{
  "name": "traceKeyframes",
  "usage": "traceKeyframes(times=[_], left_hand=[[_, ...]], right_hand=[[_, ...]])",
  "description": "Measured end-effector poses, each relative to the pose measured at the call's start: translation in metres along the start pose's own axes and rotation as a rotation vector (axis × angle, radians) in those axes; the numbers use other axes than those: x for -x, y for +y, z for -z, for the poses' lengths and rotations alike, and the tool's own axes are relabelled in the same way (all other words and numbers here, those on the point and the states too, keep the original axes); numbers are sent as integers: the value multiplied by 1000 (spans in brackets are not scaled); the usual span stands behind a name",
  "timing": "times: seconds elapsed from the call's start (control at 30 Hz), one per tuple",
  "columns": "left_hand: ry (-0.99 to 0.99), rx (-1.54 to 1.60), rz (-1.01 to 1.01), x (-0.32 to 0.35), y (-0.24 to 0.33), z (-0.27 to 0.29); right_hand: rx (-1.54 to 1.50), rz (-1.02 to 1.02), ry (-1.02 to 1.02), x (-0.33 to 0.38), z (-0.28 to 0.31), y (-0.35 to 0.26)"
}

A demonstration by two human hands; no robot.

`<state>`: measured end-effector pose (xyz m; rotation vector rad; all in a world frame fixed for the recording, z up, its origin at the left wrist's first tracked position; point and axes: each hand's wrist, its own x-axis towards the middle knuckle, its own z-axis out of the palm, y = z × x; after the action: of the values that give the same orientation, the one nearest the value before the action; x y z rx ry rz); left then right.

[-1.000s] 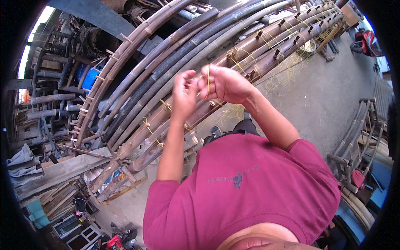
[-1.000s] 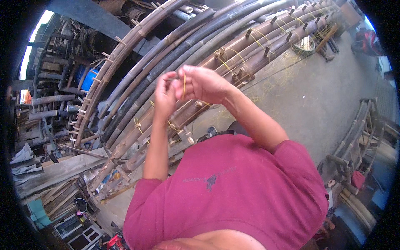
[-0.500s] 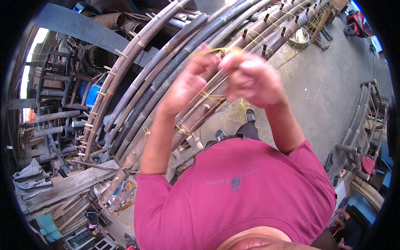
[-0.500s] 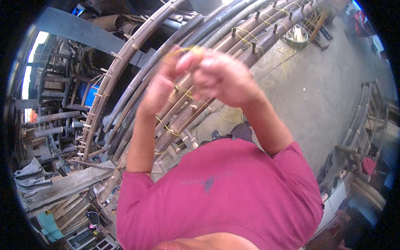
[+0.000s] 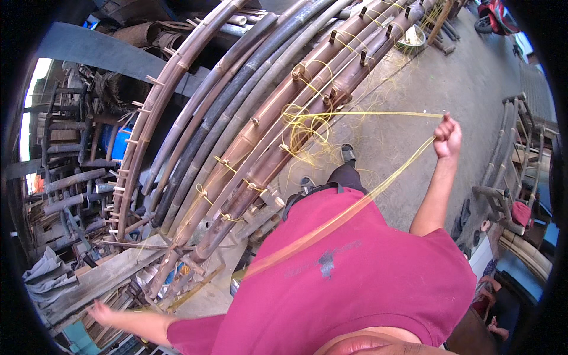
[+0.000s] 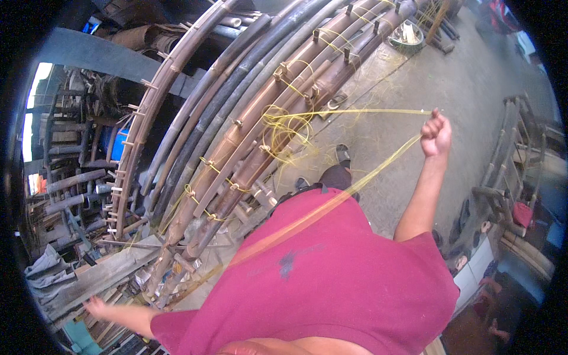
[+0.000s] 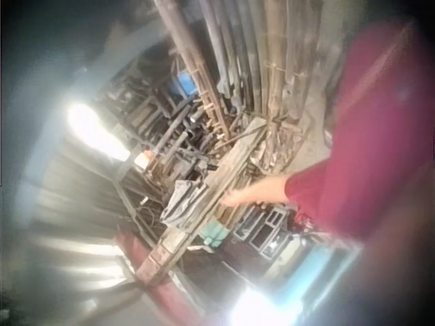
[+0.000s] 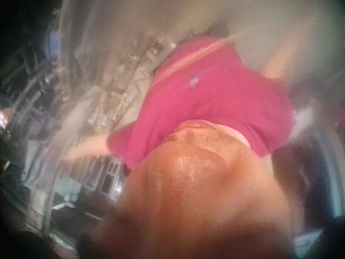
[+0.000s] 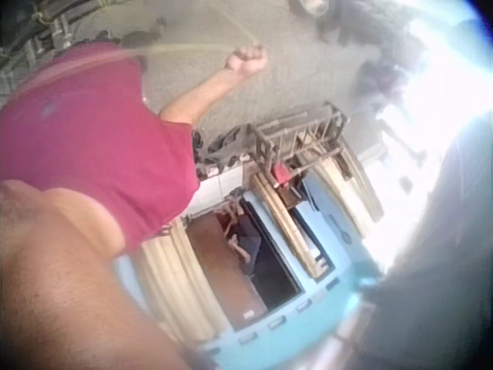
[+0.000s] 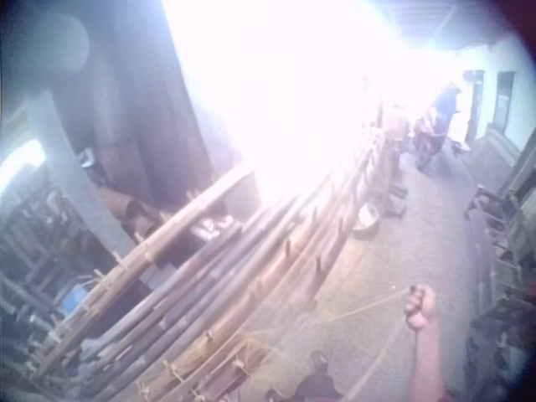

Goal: The person ties yellow string around a bundle of bamboo poles arranged in a curved rack. They repeatedly wrap the string, tie knots, and adjust the bundle to secure the poles together.

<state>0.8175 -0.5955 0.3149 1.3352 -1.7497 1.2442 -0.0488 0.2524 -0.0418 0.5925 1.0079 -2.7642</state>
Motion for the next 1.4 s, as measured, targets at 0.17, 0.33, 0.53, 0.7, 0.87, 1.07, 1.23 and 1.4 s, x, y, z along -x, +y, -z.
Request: traceKeyframes(times=[0.17,0.33,0.53,0.7,0.87,1.07,1.23,1.4], left_hand=[[-350,-39,62,120,-84,79],[-1064,808,862,289,190,124],[-1626,1110,-852,318,534,266],[-1176,1496,-532,248,671,258],[-1043,1294,-405,265,744,231],[-1152,1134,-329,262,748,251],[-1235,1205,-219,253,752,251],[-1279,1369,-56,256,756,244]], right_hand=[[617,-396,220,-21,128,49],[2449,-446,-409,-40,76,99],[1661,304,-989,47,-160,210],[1825,957,-905,60,-175,287],[1773,924,-1222,53,-175,309],[1908,697,-1976,60,-250,315],[1613,682,-1750,40,-264,322],[1317,319,-1586,41,-257,324]])
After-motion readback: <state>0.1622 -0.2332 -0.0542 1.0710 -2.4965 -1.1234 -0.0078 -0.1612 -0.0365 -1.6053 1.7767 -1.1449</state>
